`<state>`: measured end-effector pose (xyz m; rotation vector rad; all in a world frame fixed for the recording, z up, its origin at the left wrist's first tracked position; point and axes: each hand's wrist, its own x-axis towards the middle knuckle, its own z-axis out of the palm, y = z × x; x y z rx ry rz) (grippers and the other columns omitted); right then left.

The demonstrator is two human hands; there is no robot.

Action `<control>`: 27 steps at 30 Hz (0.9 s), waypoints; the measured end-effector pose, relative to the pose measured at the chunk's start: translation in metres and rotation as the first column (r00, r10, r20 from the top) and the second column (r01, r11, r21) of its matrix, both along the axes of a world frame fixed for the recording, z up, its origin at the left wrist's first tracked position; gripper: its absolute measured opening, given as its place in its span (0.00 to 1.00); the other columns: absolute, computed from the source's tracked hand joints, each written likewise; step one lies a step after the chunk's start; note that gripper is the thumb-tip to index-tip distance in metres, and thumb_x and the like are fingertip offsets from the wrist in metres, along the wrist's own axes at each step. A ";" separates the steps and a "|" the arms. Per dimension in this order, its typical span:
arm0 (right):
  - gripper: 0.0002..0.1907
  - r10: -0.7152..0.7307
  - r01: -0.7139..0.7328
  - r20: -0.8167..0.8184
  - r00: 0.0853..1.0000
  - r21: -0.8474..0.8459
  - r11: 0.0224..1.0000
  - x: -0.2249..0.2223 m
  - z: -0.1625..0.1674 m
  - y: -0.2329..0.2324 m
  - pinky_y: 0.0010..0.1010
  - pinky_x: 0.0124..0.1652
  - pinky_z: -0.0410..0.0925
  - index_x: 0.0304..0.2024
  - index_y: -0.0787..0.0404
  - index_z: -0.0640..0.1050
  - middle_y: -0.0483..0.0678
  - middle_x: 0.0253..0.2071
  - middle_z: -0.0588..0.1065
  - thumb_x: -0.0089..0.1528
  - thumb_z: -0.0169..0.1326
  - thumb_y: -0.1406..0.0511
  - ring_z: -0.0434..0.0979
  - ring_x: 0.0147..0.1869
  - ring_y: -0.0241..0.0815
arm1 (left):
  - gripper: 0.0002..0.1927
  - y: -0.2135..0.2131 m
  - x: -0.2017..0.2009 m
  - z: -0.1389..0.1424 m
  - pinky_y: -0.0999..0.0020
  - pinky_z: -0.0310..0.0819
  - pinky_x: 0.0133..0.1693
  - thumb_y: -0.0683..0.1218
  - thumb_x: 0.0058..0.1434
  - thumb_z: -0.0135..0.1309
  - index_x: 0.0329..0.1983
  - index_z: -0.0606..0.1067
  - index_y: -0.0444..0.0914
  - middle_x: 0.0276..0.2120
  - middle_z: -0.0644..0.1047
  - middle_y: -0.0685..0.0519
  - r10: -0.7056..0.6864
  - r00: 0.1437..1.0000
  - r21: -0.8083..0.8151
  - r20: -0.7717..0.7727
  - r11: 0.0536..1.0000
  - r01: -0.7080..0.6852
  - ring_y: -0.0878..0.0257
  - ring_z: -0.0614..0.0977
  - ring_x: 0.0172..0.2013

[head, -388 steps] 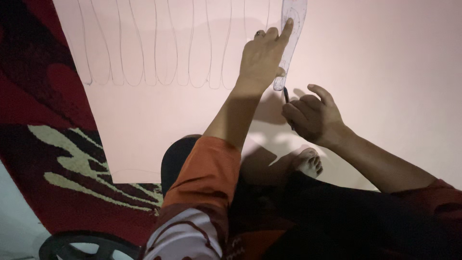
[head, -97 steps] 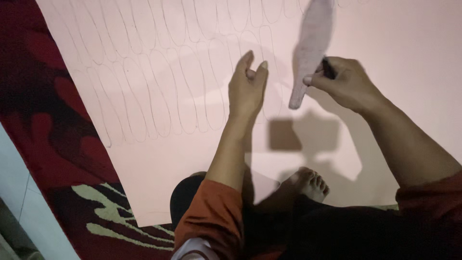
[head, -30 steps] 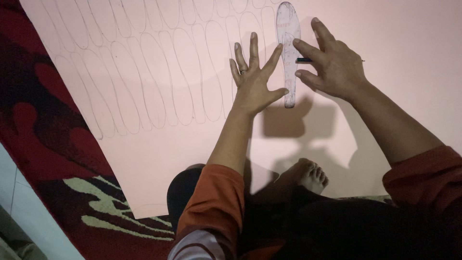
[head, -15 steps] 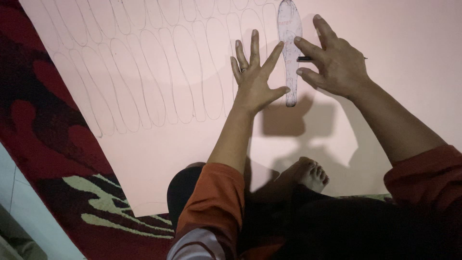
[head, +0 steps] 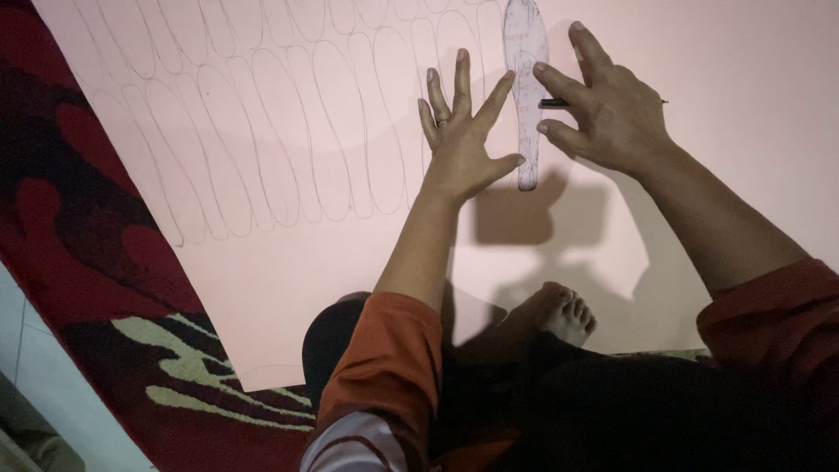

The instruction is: The person uses a shoe-shaped template and a pencil to trace multiple identical outlines onto a large sheet of paper. They repeatedly reposition the template and trace its perimeter to create a grid of shapes.

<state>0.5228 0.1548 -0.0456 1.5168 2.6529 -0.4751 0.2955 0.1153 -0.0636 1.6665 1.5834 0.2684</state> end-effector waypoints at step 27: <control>0.10 -0.267 0.229 -0.570 0.777 -0.139 0.963 0.011 0.050 0.012 0.38 0.53 0.71 0.49 0.65 0.78 0.53 0.50 0.77 0.80 0.50 0.64 0.76 0.52 0.41 | 0.24 -0.023 0.131 -0.007 0.65 0.79 0.47 0.38 0.67 0.50 0.67 0.64 0.32 0.52 0.77 0.40 0.214 0.675 0.382 -0.706 0.918 0.109 0.51 0.81 0.49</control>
